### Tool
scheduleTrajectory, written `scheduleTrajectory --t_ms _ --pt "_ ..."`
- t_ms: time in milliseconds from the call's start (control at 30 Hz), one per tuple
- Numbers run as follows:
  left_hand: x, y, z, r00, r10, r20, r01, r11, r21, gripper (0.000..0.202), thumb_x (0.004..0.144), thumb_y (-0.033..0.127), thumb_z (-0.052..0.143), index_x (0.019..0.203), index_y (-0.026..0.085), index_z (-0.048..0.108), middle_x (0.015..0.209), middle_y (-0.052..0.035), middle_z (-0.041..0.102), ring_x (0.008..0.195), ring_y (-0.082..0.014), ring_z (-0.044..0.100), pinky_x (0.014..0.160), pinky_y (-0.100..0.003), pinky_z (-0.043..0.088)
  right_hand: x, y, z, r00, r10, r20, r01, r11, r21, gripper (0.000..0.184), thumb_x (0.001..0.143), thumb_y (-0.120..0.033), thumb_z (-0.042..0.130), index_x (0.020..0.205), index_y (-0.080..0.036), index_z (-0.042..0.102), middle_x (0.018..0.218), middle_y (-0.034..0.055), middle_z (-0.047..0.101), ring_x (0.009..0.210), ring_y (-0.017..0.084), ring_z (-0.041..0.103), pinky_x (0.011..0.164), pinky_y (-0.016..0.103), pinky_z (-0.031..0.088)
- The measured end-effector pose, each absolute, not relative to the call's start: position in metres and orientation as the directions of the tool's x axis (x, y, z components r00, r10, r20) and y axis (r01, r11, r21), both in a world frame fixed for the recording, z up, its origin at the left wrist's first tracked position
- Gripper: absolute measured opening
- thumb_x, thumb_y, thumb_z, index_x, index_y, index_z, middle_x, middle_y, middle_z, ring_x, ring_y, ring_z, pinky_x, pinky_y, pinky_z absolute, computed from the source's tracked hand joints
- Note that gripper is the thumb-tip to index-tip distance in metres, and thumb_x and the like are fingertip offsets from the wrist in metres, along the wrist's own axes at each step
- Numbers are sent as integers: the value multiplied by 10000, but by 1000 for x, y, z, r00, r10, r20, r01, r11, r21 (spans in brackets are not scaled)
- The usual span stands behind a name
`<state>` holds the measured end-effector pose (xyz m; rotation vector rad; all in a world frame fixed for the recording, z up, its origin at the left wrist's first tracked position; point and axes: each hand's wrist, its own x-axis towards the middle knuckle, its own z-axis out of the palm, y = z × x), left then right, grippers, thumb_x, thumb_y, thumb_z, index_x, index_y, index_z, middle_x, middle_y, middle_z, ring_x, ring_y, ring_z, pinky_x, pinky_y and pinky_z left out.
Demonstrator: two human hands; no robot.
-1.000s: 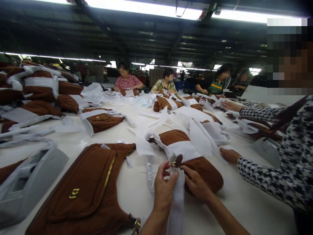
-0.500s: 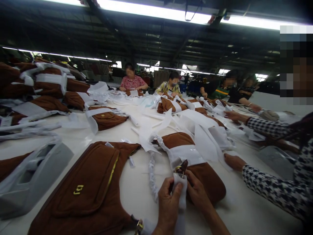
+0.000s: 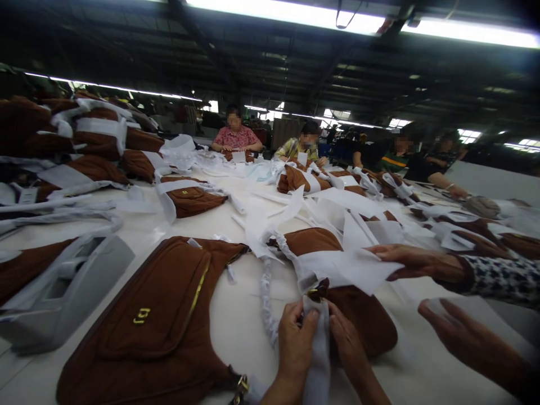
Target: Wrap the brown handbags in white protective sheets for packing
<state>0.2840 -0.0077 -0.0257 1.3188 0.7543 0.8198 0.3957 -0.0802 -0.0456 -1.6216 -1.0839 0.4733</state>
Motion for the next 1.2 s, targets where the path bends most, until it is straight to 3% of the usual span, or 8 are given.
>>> scheduleTrajectory --t_ms 100,200,433,533,733,933,1100,1200 --pt "284 -13 -21 499 863 84 -128 -22 992 249 795 299 536 986 184 648 986 -77 602 961 -204 533 871 -269 405 393 -78 -44 550 806 219 425 -45 -904 391 848 -424 427 1134 -189 549 1140 75 582 1076 245 513 906 345 423" --pt "284 -17 -22 513 854 88 -217 30 976 333 800 328 537 1098 193 602 1124 -78 574 1082 -207 486 976 -274 341 393 -77 -44 557 803 210 408 -45 -912 387 863 -414 410 1129 -176 560 1136 82 584 1083 244 507 919 344 412" --pt "291 -6 -28 721 693 18 -295 283 913 390 833 362 487 1161 158 545 1112 -67 595 1054 -220 524 918 -294 404 396 -78 -48 542 817 198 415 -54 -908 426 874 -409 395 1202 -162 508 1220 87 526 1149 237 453 994 387 335" --pt "293 0 -26 743 665 68 -278 214 936 348 825 342 498 1120 177 578 1059 -55 616 995 -217 549 898 -289 408 399 -78 -56 559 802 212 429 -60 -901 429 868 -425 401 1187 -169 530 1216 85 529 1149 236 457 1014 417 309" --pt "296 -6 -26 542 834 101 -93 -60 994 304 796 312 535 1067 196 610 960 -67 626 942 -215 549 868 -284 400 397 -74 -62 631 743 224 445 -110 -889 451 835 -476 435 1149 -180 566 1175 92 558 1139 249 470 983 441 358" --pt "300 -3 -26 577 804 144 -228 -10 974 266 834 311 484 1042 172 577 1012 -58 623 947 -190 560 860 -265 414 391 -77 -30 611 739 284 526 -112 -843 390 873 -411 381 1196 -237 513 1189 64 541 1133 209 466 1004 397 334" --pt "306 5 -33 560 827 54 -219 84 972 559 760 298 591 1270 151 414 1286 -82 463 1195 -204 410 1014 -269 297 398 -73 -17 609 760 227 429 -75 -900 363 803 -432 520 1080 -207 592 1077 63 600 1000 224 543 889 341 422" --pt "304 6 -36 612 791 -4 -202 162 966 703 758 319 601 1351 139 271 1218 -103 523 1139 -210 470 988 -293 331 404 -69 -16 544 827 143 317 -44 -948 325 798 -423 536 1005 -192 633 1009 55 631 944 225 569 864 338 432"
